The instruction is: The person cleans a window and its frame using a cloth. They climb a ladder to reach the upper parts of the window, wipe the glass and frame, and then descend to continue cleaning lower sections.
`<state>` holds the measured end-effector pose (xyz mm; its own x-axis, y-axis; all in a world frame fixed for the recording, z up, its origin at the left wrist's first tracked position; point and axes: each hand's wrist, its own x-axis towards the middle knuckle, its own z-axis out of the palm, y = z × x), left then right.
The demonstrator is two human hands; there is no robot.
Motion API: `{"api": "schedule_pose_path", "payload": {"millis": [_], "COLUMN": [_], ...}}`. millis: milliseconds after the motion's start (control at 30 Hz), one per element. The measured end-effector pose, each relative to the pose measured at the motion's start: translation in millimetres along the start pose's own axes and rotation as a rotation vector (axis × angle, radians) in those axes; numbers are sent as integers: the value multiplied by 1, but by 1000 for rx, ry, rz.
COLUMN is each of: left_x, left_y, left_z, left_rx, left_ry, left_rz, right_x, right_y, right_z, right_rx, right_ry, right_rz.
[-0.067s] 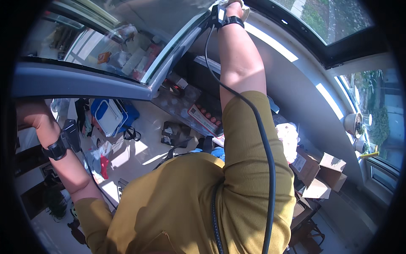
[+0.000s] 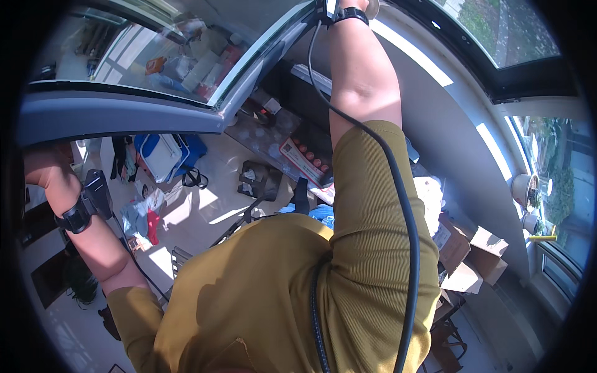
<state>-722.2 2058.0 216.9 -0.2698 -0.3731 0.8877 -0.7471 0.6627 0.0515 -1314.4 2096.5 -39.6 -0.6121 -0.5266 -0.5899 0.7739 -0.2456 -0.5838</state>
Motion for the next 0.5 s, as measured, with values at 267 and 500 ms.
{"api": "schedule_pose_path", "payload": {"millis": [267,500], "left_x": [-26,-9], "left_y": [-45,1], "left_z": [-33,-13], "left_rx": [449,1035], "left_ry": [-249,-488], "left_rz": [173,397], "right_x": [-21,-77], "right_y": [33,81], "right_z": [19,16], "right_rx": [-57,-124], "right_ry": [7,31], "right_rz": [-165,-210]}}
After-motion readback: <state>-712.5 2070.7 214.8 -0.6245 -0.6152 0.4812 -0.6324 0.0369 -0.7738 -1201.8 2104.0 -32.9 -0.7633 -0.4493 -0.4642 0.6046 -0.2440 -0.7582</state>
